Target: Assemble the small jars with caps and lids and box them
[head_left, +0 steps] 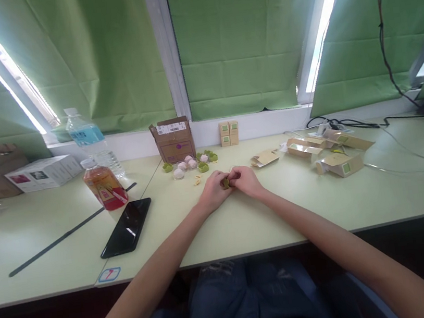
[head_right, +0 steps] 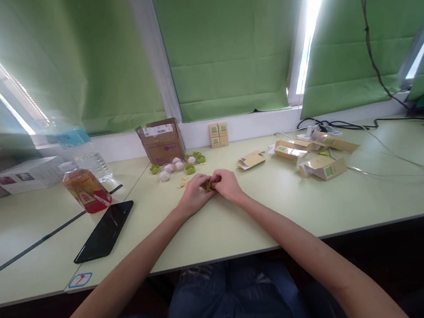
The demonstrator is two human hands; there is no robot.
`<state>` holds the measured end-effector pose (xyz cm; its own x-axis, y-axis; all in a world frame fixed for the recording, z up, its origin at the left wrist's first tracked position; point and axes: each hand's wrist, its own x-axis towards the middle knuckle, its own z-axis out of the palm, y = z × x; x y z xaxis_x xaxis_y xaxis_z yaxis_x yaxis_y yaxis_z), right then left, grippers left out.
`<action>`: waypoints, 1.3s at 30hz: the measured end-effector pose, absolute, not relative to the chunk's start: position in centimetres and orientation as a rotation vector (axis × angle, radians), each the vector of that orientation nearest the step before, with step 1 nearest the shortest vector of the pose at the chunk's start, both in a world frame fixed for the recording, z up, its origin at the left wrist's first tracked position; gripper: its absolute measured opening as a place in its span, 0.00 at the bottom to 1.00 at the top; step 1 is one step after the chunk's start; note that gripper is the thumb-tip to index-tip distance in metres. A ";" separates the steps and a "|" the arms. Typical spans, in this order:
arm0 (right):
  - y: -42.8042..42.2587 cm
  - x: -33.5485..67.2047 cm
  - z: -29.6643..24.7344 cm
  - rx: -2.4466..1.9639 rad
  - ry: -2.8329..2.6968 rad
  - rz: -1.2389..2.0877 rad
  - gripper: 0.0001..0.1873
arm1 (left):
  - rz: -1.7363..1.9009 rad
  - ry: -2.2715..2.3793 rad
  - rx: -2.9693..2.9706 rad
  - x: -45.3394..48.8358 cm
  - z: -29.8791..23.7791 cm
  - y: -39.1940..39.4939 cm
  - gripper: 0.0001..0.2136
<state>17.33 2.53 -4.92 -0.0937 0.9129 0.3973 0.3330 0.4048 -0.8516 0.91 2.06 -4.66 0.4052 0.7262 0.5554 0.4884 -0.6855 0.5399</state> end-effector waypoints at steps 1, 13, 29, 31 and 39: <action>2.5 17.4 -4.8 -1.112 -1.650 0.721 0.05 | 1.155 1.070 2.372 0.9 -4.6 2.1 0.09; 2.0 18.6 -4.5 -0.784 -2.187 0.151 0.12 | 1.200 1.093 1.862 -0.7 -5.0 3.4 0.20; 1.4 17.9 -5.1 -0.740 -2.185 0.183 0.13 | 1.212 1.051 1.812 -1.1 -5.2 3.4 0.19; 1.4 17.8 -5.2 -0.740 -2.163 0.209 0.13 | 1.219 1.057 1.807 -1.0 -5.0 3.1 0.19; 1.3 17.8 -5.0 -0.748 -2.152 0.207 0.11 | 1.212 1.074 1.722 -1.1 -4.7 3.0 0.21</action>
<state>17.78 1.29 -4.96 -0.4801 0.5779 0.6600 0.4417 0.8093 -0.3873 -1.07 2.96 -4.71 0.1962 0.9265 0.3210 0.2073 -0.3592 0.9099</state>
